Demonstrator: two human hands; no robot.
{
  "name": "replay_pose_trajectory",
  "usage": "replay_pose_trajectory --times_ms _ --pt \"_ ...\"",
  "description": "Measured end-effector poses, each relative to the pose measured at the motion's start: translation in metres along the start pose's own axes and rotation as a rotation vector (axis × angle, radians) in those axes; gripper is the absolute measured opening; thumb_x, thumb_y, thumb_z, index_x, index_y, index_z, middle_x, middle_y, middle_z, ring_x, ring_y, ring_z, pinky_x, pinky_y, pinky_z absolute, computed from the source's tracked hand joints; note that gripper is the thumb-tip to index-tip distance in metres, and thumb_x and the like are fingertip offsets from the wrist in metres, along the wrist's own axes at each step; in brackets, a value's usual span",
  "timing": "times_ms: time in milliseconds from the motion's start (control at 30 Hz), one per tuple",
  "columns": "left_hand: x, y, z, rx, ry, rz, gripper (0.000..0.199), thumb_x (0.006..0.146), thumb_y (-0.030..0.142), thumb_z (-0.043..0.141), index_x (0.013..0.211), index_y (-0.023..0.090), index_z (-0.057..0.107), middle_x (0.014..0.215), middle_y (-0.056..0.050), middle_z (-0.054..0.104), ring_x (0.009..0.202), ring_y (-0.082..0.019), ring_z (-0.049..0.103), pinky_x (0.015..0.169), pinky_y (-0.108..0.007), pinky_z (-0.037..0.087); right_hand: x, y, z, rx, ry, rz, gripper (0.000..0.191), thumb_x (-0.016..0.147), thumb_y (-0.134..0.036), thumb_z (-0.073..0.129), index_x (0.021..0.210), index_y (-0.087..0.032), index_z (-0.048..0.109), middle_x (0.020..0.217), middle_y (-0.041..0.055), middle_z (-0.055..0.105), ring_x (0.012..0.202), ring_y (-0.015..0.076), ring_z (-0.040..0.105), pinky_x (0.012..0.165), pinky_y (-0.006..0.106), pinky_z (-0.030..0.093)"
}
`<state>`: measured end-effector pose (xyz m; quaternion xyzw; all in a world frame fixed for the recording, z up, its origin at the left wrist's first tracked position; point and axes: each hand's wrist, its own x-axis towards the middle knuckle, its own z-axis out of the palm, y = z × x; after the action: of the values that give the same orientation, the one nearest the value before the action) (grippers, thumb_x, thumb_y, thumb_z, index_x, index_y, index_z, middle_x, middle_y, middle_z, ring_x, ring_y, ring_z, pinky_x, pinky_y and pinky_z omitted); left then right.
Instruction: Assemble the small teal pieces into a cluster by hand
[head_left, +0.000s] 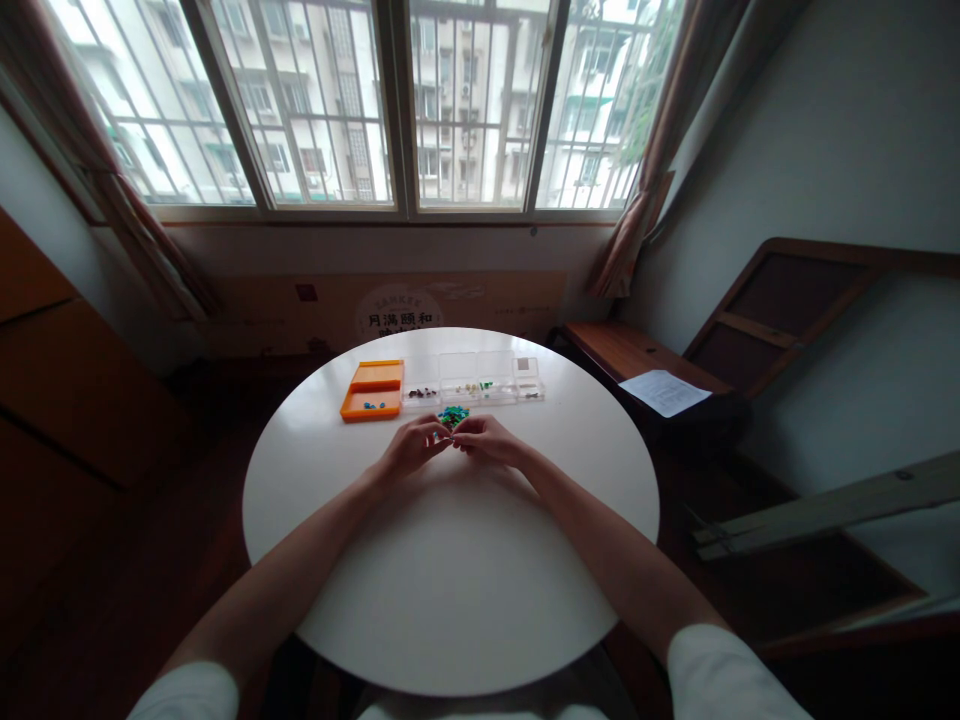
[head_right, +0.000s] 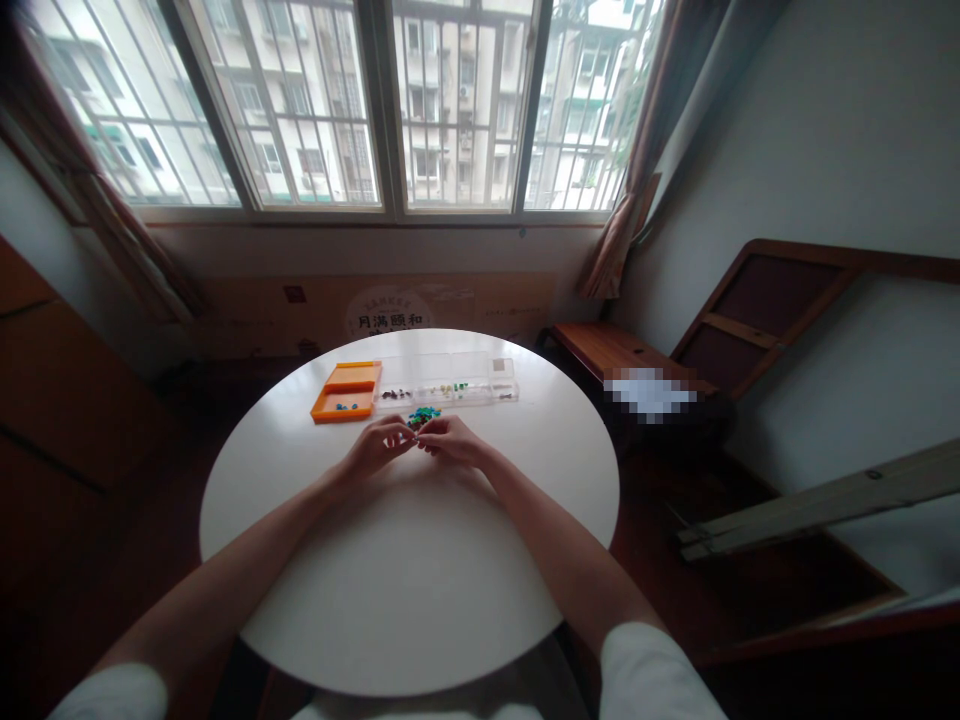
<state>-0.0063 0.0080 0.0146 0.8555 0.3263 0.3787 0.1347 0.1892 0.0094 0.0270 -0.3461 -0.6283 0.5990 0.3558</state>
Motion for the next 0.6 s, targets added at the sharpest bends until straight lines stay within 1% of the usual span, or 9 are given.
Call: replay_pose_trajectory --times_ms 167,300,433,600 --pt "0.0005 0.0001 -0.0003 0.015 -0.002 -0.002 0.016 0.083 0.029 0.057 0.080 0.017 0.067 0.079 -0.002 0.059 0.058 -0.006 0.053 0.055 -0.018 0.044 -0.0003 -0.0002 0.0011 0.007 0.010 0.012 0.034 0.062 -0.039 0.073 0.080 -0.011 0.067 0.065 0.0029 0.062 0.057 0.0094 0.054 0.054 0.023 0.041" --pt "0.0008 -0.0005 0.0002 0.035 0.030 -0.032 0.015 0.082 0.029 0.058 0.079 0.017 0.067 0.078 -0.001 0.059 0.057 -0.006 0.052 0.055 -0.018 0.043 -0.0006 -0.0008 0.0014 0.023 0.031 0.000 0.035 0.061 -0.039 0.074 0.082 -0.011 0.066 0.066 0.0031 0.063 0.057 0.0100 0.056 0.054 0.023 0.043" --pt "0.0003 -0.0015 0.0013 0.038 0.043 -0.041 0.013 0.081 0.028 0.059 0.077 0.017 0.066 0.078 -0.001 0.059 0.057 -0.006 0.052 0.054 -0.017 0.043 -0.0002 -0.0003 0.0008 0.010 0.020 0.012 0.035 0.061 -0.040 0.073 0.079 -0.010 0.067 0.065 0.0031 0.063 0.056 0.0094 0.055 0.054 0.023 0.042" --pt "0.0003 0.0000 0.0004 0.014 0.022 -0.019 0.015 0.082 0.028 0.058 0.077 0.016 0.066 0.079 -0.002 0.059 0.057 -0.005 0.053 0.054 -0.017 0.044 0.0010 0.0028 -0.0005 -0.018 0.012 0.027 0.036 0.062 -0.043 0.072 0.076 -0.010 0.067 0.062 0.0031 0.062 0.055 0.0095 0.054 0.053 0.022 0.040"
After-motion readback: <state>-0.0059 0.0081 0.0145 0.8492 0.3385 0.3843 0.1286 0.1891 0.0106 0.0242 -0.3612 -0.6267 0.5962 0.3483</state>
